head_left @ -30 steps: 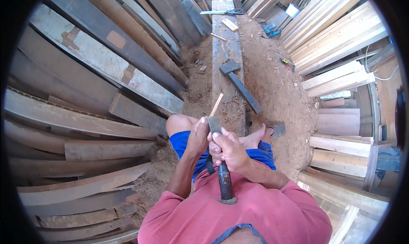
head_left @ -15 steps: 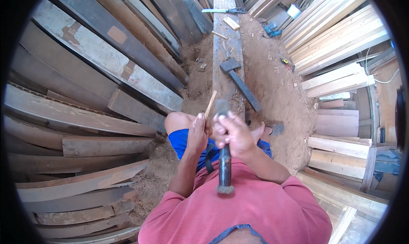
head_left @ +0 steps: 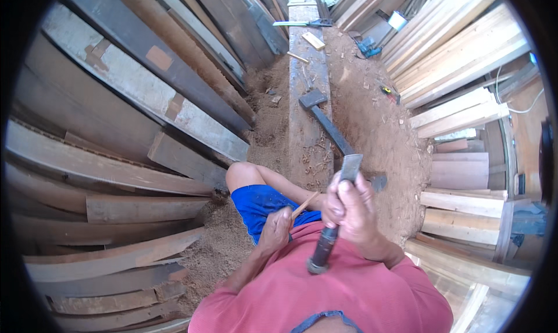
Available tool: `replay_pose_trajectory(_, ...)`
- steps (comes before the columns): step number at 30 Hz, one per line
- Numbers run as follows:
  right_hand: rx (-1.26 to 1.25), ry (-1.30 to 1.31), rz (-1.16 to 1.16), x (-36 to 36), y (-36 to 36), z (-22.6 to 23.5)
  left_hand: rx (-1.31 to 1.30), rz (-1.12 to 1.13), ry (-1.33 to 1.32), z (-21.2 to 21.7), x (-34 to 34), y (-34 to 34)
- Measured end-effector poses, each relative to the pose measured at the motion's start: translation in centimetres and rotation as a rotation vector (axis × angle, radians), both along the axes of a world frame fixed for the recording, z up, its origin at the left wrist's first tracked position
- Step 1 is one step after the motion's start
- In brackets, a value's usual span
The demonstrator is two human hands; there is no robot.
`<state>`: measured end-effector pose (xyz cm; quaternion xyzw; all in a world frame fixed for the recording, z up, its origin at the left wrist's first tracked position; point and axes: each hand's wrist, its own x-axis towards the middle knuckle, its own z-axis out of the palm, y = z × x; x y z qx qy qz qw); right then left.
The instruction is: The person shaves a thin piece of wood using a large chisel held in both hands, repeatedly scraping the tool along the length of the wood piece while sitting on the ground.
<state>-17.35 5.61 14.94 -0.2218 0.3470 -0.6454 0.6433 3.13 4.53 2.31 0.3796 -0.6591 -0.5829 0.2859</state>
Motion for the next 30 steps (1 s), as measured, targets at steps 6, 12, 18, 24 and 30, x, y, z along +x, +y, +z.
replay_pose_trajectory(6,0.097,0.338,0.089,-1.8,-2.9,-4.1,0.663,0.165,0.456,0.3,-2.3,-0.8)
replay_pose_trajectory(12,-0.013,0.512,0.104,-1.5,-4.4,-5.6,0.671,-0.039,0.522,2.9,-4.2,-3.1)
replay_pose_trajectory(18,0.107,0.167,-0.082,-0.7,-4.6,-6.0,0.717,-0.03,0.569,1.4,-5.1,-5.3)
replay_pose_trajectory(24,0.217,-0.258,0.138,3.2,-3.6,-5.8,0.609,0.079,0.535,1.1,-4.4,-8.0)
replay_pose_trajectory(30,0.233,-0.183,0.278,4.8,-2.1,-4.2,0.149,0.032,0.178,3.7,-2.9,-8.1)
